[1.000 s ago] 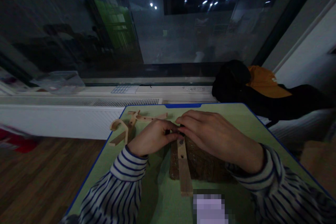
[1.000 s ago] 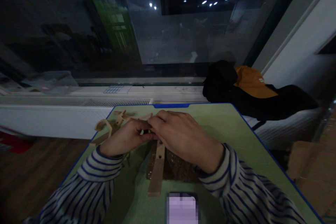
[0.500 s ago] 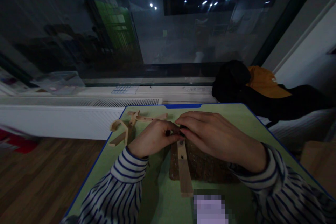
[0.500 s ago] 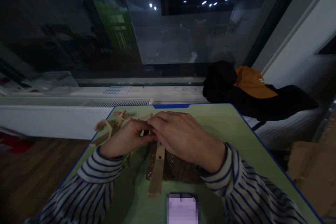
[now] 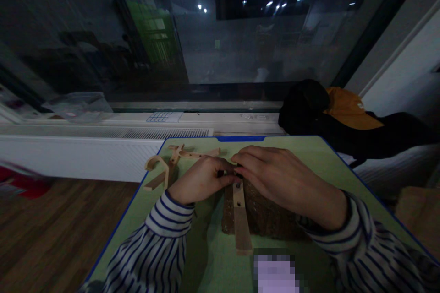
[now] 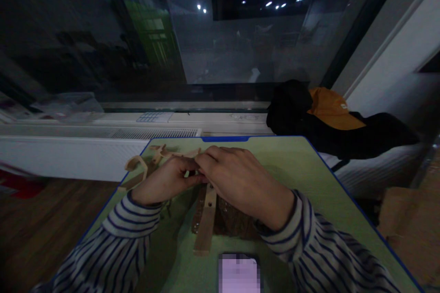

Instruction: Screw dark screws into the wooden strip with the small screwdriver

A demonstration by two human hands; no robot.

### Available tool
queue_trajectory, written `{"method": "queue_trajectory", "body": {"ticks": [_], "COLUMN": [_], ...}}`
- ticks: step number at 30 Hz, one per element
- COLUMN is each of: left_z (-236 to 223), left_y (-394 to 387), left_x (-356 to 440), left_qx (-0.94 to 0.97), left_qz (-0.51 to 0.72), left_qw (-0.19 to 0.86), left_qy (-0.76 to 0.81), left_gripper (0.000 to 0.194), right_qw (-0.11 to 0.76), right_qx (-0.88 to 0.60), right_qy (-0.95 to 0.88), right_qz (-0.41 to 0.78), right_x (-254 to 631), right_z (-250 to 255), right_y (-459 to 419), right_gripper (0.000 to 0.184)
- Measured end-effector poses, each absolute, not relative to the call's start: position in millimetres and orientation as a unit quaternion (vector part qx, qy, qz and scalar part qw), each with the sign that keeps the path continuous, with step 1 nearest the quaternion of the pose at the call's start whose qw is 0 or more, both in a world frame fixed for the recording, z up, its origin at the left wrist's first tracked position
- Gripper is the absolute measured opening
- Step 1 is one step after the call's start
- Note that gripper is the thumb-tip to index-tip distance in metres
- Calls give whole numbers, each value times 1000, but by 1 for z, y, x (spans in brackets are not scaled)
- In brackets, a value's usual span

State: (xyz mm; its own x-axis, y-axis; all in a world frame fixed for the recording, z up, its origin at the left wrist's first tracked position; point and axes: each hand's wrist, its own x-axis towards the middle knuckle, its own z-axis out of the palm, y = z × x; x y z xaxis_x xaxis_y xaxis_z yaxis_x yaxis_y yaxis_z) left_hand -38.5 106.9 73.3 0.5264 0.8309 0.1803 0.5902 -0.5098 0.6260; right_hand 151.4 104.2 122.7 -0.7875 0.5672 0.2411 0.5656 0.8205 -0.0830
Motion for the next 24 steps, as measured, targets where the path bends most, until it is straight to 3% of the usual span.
{"method": "queue_trajectory", "body": {"ticks": [12, 17, 24], "left_z": [74, 60, 51], "left_y": [110, 116, 116], "left_x": [-54, -56, -45], "left_qx": [802, 816, 832], "left_qz": [264, 185, 152], "left_qw": [281, 267, 322], "left_qy": [457, 478, 425], "left_gripper": [15, 30, 23], "right_qw": [143, 144, 146], "right_qx": [-302, -299, -299], "right_qy": [-942, -943, -943], "right_qz": [19, 10, 8], "right_x": [153, 153, 155], "right_z": [124, 123, 120], "right_y": [105, 105, 106], "right_gripper": [21, 22, 23]}}
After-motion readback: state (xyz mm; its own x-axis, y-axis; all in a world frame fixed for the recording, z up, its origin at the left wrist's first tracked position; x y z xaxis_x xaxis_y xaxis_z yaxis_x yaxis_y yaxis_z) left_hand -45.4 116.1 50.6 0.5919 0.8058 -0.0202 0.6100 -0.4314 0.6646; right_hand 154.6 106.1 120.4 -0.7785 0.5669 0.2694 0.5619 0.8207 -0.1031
